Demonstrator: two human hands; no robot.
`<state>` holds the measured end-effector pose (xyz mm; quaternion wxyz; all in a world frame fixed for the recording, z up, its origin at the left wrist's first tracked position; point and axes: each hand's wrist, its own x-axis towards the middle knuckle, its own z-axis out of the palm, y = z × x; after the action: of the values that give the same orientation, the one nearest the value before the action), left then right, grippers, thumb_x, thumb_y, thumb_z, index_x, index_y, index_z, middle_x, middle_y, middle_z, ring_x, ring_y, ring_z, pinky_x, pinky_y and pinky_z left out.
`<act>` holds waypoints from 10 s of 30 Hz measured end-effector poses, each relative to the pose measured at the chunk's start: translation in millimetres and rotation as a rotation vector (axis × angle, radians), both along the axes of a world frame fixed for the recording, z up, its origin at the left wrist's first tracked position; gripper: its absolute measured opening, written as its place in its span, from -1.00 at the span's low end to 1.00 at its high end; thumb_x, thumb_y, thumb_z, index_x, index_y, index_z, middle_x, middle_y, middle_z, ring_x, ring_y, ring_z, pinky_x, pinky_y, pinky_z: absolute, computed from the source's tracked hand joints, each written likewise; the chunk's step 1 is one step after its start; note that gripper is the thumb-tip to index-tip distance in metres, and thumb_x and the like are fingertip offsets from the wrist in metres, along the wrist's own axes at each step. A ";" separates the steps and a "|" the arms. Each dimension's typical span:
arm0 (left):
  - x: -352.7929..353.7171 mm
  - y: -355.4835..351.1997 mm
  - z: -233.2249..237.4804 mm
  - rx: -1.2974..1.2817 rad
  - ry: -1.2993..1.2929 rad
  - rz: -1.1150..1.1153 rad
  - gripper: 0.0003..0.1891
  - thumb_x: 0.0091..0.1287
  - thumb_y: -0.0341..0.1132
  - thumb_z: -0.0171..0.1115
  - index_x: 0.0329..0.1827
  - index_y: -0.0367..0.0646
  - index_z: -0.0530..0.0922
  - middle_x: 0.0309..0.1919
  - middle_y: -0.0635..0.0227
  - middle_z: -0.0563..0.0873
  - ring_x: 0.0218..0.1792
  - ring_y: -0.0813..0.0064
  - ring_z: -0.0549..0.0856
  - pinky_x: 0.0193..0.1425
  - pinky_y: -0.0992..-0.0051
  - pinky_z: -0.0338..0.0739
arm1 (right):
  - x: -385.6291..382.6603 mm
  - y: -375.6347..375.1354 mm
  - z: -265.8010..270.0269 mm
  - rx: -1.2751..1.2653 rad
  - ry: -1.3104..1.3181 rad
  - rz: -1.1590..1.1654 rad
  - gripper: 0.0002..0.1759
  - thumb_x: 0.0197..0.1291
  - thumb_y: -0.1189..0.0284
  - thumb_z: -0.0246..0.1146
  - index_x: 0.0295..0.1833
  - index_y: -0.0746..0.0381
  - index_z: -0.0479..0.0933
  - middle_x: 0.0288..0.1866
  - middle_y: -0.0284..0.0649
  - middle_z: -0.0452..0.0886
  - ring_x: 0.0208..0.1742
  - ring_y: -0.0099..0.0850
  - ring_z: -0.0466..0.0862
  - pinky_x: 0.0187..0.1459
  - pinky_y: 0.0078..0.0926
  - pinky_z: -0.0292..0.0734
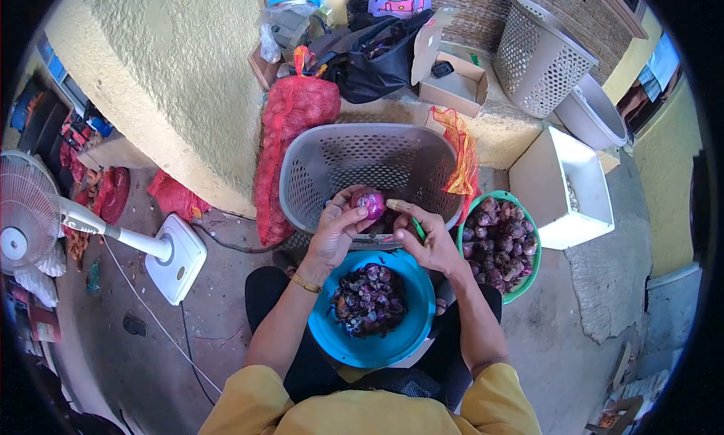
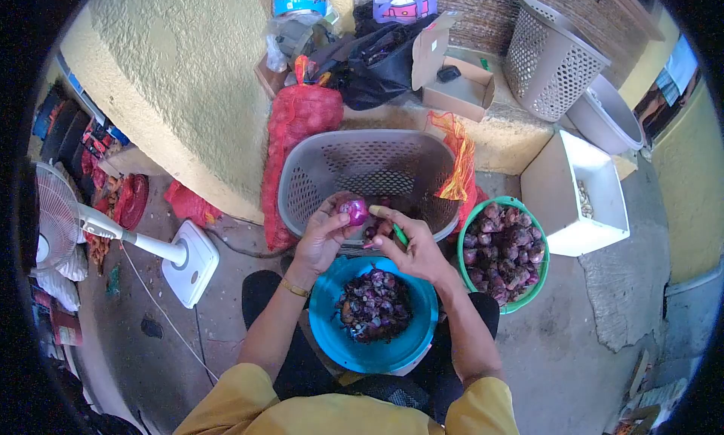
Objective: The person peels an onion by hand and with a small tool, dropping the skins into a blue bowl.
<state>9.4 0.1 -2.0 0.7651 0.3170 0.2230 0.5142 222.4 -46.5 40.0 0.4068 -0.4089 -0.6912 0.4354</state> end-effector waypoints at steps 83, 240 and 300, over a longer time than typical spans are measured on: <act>3.1 -2.9 3.1 -0.010 -0.057 -0.064 -0.61 0.39 -0.52 0.25 0.25 -0.17 0.42 0.16 0.24 0.61 0.20 0.38 0.66 0.36 0.32 0.62 | -15.7 10.1 -20.3 0.047 0.176 -0.199 -0.46 0.36 0.46 0.34 0.41 0.35 0.46 -0.02 -0.28 0.67 -0.03 -0.61 0.57 0.05 -0.57 0.52; 1.7 -2.4 -11.8 -0.108 -0.114 -0.176 -0.64 0.58 -0.20 0.11 0.31 -0.18 0.48 0.07 0.32 0.69 0.05 0.48 0.73 0.19 0.46 0.74 | -14.4 16.0 -16.0 0.258 -0.030 -0.122 -0.50 0.30 0.50 0.35 0.33 0.38 0.51 0.27 0.09 0.62 0.32 -0.14 0.63 0.32 -0.31 0.48; 2.4 -0.4 -15.4 -0.105 -0.064 -0.165 -0.59 0.54 -0.25 0.17 0.36 -0.21 0.39 0.20 0.20 0.62 0.15 0.36 0.70 0.27 0.36 0.70 | -15.4 12.5 -9.8 0.133 -0.056 -0.194 -0.43 0.26 0.49 0.37 0.37 0.39 0.46 -0.22 0.08 0.70 -0.24 -0.35 0.71 -0.07 -0.39 0.59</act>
<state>11.8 -0.3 -17.4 0.8272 0.2771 0.1982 0.4469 207.0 -34.1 30.2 0.4538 -0.4578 -0.6870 0.3355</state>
